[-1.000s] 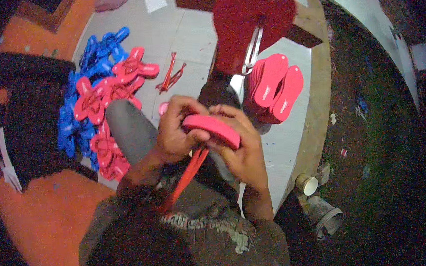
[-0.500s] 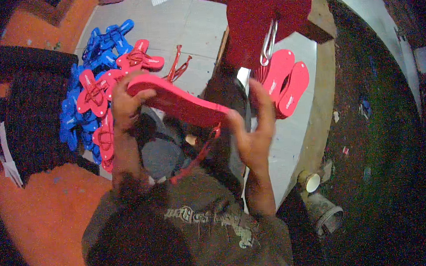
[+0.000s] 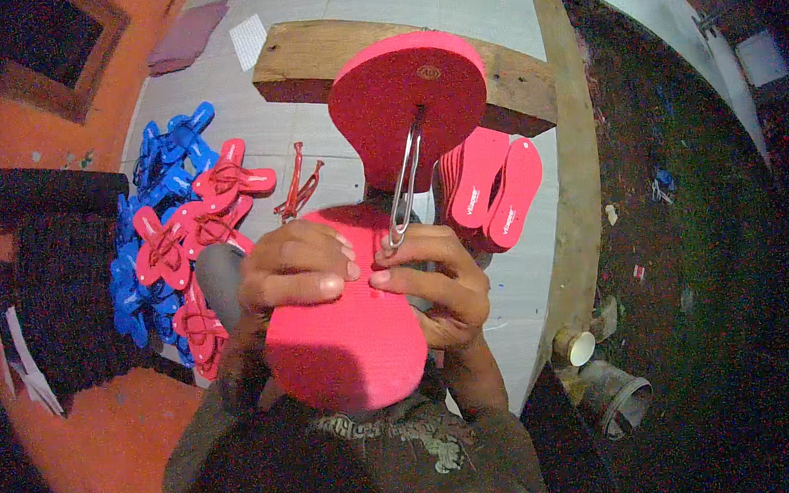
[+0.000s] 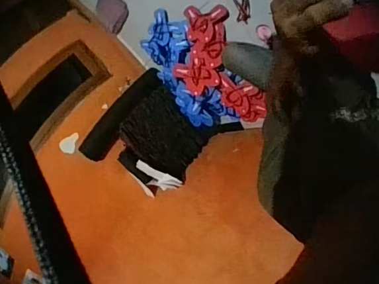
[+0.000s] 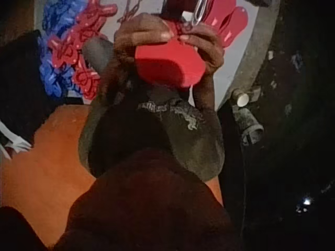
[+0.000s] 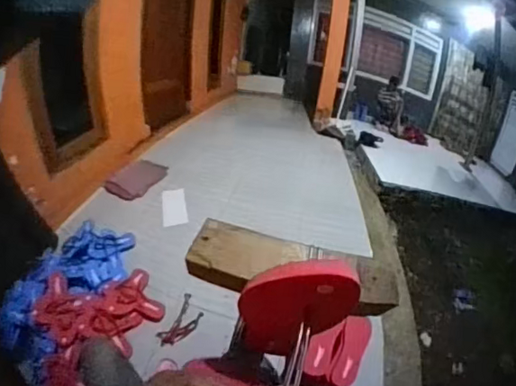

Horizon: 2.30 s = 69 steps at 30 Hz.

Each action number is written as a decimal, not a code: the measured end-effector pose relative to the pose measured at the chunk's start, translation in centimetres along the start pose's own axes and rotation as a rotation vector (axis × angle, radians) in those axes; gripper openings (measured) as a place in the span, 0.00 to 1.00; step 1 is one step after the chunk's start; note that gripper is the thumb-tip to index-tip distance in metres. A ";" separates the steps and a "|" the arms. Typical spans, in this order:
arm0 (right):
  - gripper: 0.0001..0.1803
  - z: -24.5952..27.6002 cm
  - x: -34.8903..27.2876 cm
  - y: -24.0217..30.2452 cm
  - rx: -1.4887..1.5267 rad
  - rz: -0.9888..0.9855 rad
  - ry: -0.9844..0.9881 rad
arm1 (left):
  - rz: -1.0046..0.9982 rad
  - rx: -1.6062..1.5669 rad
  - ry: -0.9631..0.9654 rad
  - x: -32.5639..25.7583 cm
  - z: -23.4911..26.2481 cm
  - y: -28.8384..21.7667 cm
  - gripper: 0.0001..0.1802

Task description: The person assembles flip-flops by hand, threading red plastic straps through holes in pink soles using a metal wire tool.

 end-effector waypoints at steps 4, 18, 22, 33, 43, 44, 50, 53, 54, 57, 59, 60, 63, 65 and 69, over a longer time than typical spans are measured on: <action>0.16 0.7 1.2 0.3 0.025 -0.019 0.028 | -0.084 0.096 0.077 1.5 -0.6 0.1 0.09; 0.07 -0.7 2.4 -1.6 0.288 -0.326 0.604 | 0.011 -0.060 0.176 1.2 -1.4 0.9 0.09; 0.04 -1.0 2.3 -0.9 0.211 -0.324 0.621 | 0.051 -0.067 0.142 1.3 -1.5 0.5 0.10; 0.19 1.4 1.3 1.3 -0.100 -0.102 0.055 | -0.042 0.077 0.044 1.5 -0.6 0.9 0.08; 0.14 1.8 2.9 0.5 -0.124 0.015 0.061 | -0.067 0.117 0.049 2.4 -0.6 2.1 0.08; 0.15 1.7 2.9 0.3 -0.103 0.010 0.056 | -0.071 0.125 0.046 2.3 -0.5 2.1 0.08; 0.15 1.8 3.2 -0.1 0.007 -0.122 0.048 | 0.178 0.071 -0.043 0.4 0.0 3.2 0.16; 0.14 2.2 2.8 -0.8 0.064 -0.213 -0.016 | 0.212 0.090 -0.018 -0.2 0.2 3.3 0.17; 0.13 2.3 2.4 -1.2 0.097 -0.251 -0.070 | 0.221 0.106 -0.002 -0.3 0.2 3.3 0.17; 0.08 3.7 2.4 -2.1 -0.002 -0.376 -0.337 | 0.331 0.367 -0.093 0.3 0.4 4.2 0.18; 0.05 4.5 3.9 -3.6 -0.216 -0.412 -0.471 | 0.367 0.745 -0.149 2.3 0.5 5.5 0.23; 0.07 4.3 5.8 -2.8 -0.446 -0.256 -0.478 | 0.298 0.882 -0.209 3.6 1.0 4.4 0.25; 0.10 4.6 3.6 -5.7 -0.325 -0.557 -0.428 | 0.161 0.958 -0.536 1.1 3.9 2.6 0.26; 0.10 3.7 -0.4 -8.8 -0.251 -0.508 -0.439 | 0.488 0.771 -0.528 -5.4 6.0 6.0 0.23; 0.12 -3.7 -7.4 -13.4 -0.462 -0.709 0.019 | 1.042 0.160 -0.338 -17.7 0.6 12.1 0.12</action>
Point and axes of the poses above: each hand's wrist, its own x-axis towards the middle knuckle, its own z-axis out of the back of the hand, y = z × x, the point moved 9 cm from there along x, towards the middle knuckle, and after that the axes turned 11 degrees about -z, right-handed, at the moved point
